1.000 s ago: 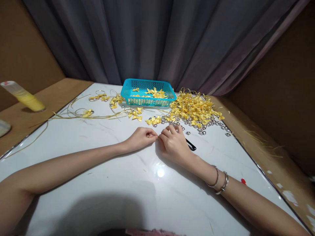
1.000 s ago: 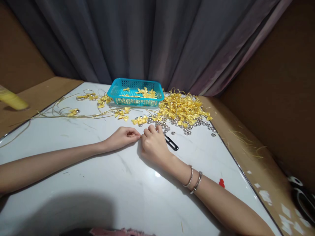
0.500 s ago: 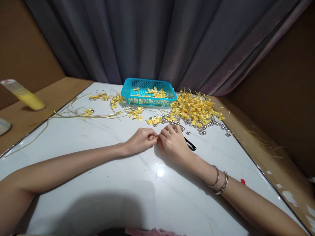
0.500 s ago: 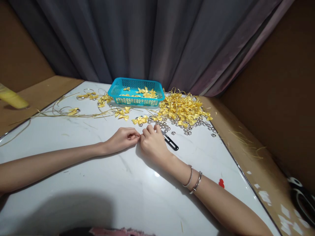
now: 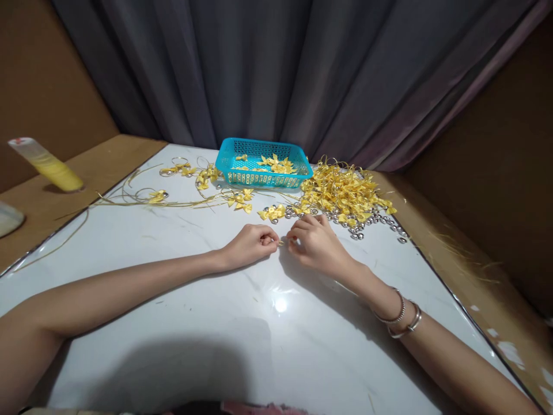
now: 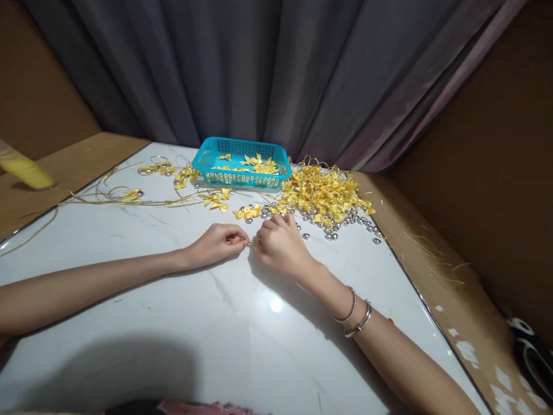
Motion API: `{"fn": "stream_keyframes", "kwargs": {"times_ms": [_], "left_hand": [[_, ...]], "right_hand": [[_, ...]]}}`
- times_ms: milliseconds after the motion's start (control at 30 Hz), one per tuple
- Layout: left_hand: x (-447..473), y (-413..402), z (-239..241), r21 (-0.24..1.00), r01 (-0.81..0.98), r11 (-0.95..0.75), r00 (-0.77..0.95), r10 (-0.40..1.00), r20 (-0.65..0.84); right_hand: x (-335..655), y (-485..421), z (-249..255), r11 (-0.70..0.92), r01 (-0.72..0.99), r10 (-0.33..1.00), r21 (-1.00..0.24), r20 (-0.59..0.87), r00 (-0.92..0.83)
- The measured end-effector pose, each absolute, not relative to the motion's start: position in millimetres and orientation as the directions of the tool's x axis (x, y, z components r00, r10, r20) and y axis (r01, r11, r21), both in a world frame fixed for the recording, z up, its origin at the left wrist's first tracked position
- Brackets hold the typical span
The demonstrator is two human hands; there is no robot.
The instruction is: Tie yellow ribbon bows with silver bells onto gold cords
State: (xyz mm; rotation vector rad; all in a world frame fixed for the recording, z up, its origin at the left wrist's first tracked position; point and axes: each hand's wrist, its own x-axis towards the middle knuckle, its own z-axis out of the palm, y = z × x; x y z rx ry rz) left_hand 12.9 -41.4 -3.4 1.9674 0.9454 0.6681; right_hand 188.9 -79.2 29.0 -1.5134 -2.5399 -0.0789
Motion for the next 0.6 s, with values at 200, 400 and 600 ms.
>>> {"fn": "stream_keyframes", "kwargs": {"times_ms": [200, 400, 600], "left_hand": [[12, -41, -4, 0.872, 0.365, -0.327, 0.568, 0.820, 0.069], [13, -40, -2, 0.875, 0.370, -0.311, 0.568, 0.821, 0.052], [13, -42, -2, 0.884, 0.358, -0.300, 0.579, 0.814, 0.042]], "right_hand": [[185, -82, 30, 0.515, 0.857, 0.842, -0.025, 0.199, -0.501], [183, -81, 21, 0.536, 0.840, 0.814, 0.081, 0.216, -0.540], [186, -80, 24, 0.520, 0.851, 0.828, 0.068, 0.202, -0.522]]}}
